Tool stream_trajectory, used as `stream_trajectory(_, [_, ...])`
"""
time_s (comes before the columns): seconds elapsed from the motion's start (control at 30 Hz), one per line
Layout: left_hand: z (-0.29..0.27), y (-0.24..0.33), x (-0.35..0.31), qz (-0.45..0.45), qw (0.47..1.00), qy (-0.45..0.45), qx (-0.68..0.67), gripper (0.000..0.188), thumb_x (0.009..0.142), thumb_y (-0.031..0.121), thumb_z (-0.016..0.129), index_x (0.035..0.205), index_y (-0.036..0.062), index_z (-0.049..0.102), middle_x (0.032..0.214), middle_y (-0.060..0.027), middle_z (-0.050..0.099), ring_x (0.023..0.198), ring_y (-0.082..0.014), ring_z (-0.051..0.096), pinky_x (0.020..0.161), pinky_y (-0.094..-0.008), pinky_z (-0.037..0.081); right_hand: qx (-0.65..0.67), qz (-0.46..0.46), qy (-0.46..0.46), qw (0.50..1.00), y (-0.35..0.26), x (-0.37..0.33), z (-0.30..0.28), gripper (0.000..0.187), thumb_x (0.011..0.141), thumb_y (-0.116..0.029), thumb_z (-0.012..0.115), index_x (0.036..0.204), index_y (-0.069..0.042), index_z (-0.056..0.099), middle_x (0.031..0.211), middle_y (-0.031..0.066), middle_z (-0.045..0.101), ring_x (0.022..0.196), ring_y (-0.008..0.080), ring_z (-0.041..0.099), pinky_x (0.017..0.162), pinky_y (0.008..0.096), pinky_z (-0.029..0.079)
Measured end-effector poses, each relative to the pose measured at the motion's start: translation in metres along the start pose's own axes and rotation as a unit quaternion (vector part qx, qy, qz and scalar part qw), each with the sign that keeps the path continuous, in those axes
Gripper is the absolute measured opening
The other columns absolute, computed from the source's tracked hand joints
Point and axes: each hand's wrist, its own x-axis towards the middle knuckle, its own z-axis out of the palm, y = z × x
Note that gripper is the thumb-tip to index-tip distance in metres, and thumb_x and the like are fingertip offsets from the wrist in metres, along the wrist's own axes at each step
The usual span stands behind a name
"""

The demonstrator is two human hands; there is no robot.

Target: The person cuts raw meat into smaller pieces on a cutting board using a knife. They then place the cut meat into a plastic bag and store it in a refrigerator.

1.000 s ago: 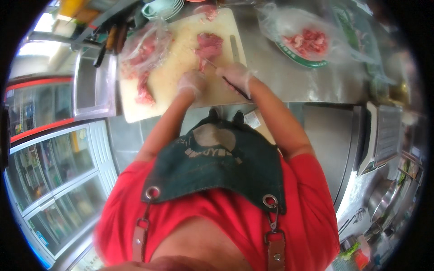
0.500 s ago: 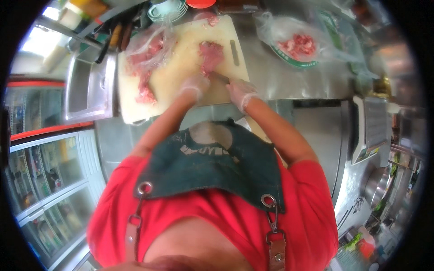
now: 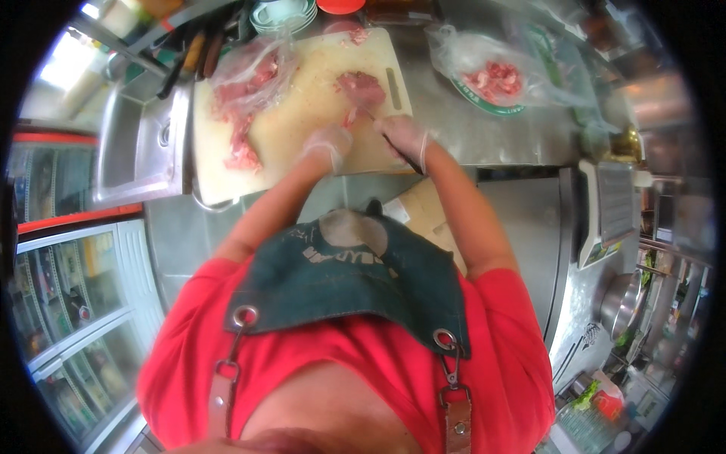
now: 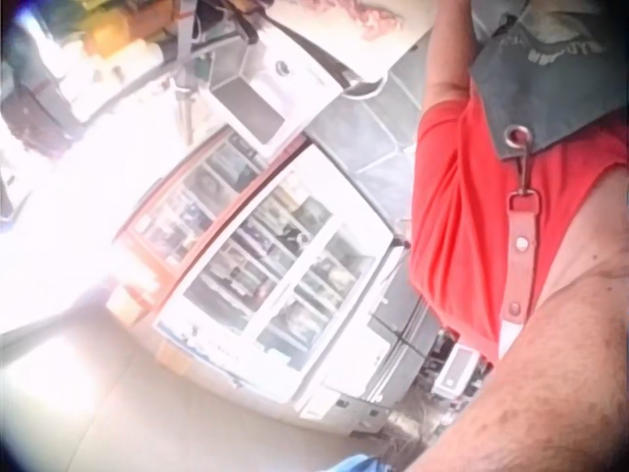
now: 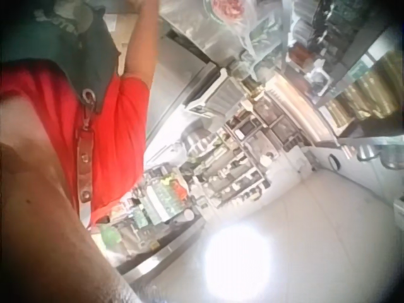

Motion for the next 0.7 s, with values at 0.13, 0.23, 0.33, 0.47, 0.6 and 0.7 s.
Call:
stream_trajectory(0.13, [0.018, -0.011, 0.016, -0.024, 0.995, 0.027, -0.089, 0.034, 0.089, 0.020, 0.043, 0.098, 0.0044, 0.071, 0.105, -0.0209, 0.067, 0.100, -0.0350, 0.065, 0.086, -0.0416, 0.051, -0.335, -0.083, 0.112, 0.932, 0.045, -0.009, 0.024, 0.038, 0.096, -0.034, 0.042, 0.103, -0.002, 0.060, 0.102, 0.0225, 0.065, 0.103, 0.0406, 0.059, 0.090, 0.0471, 0.044])
stream_trajectory(0.23, [0.014, -0.007, 0.003, -0.017, 0.996, 0.012, -0.086, 0.035, 0.090, 0.022, 0.042, 0.101, 0.0035, 0.070, 0.106, -0.0212, 0.066, 0.102, -0.0358, 0.064, 0.087, -0.0424, 0.050, -0.386, -0.121, 0.182, 0.896, 0.049, -0.019, 0.030, 0.038, 0.097, -0.034, 0.041, 0.103, -0.002, 0.061, 0.102, 0.0224, 0.064, 0.102, 0.0395, 0.060, 0.089, 0.0469, 0.046])
stream_trajectory(0.33, [-0.010, 0.011, -0.021, -0.081, 0.986, 0.006, -0.145, 0.036, 0.090, 0.023, 0.041, 0.105, 0.0034, 0.069, 0.110, -0.0217, 0.065, 0.104, -0.0360, 0.063, 0.088, -0.0429, 0.049, -0.387, -0.112, 0.188, 0.896, 0.047, -0.002, 0.032, 0.037, 0.098, -0.034, 0.041, 0.104, -0.003, 0.061, 0.104, 0.0227, 0.064, 0.104, 0.0392, 0.059, 0.090, 0.0465, 0.045])
stream_trajectory(0.47, [-0.027, 0.019, -0.035, -0.144, 0.970, 0.002, -0.197, 0.039, 0.089, 0.027, 0.042, 0.108, 0.0050, 0.068, 0.115, -0.0213, 0.064, 0.108, -0.0373, 0.061, 0.091, -0.0436, 0.048, -0.377, -0.173, 0.174, 0.893, 0.043, 0.039, 0.026, 0.034, 0.096, -0.035, 0.044, 0.098, -0.004, 0.059, 0.086, 0.0223, 0.065, 0.086, 0.0430, 0.062, 0.077, 0.0498, 0.048])
stream_trajectory(0.6, [-0.008, -0.003, -0.024, -0.100, 0.983, -0.022, -0.149, 0.040, 0.090, 0.028, 0.042, 0.109, 0.0053, 0.068, 0.116, -0.0215, 0.063, 0.110, -0.0383, 0.060, 0.093, -0.0444, 0.047, -0.067, -0.033, 0.058, 0.996, 0.010, 0.033, 0.016, 0.037, 0.093, -0.038, 0.048, 0.090, -0.003, 0.062, 0.082, 0.0216, 0.066, 0.080, 0.0408, 0.063, 0.073, 0.0457, 0.049])
stream_trajectory(0.7, [0.014, -0.018, -0.009, -0.050, 0.993, -0.010, -0.105, 0.040, 0.091, 0.028, 0.040, 0.109, 0.0049, 0.068, 0.117, -0.0219, 0.063, 0.111, -0.0386, 0.060, 0.093, -0.0448, 0.046, 0.062, 0.062, 0.016, 0.996, -0.001, 0.017, 0.010, 0.036, 0.093, -0.034, 0.047, 0.084, -0.004, 0.062, 0.082, 0.0202, 0.065, 0.074, 0.0383, 0.060, 0.070, 0.0442, 0.049])
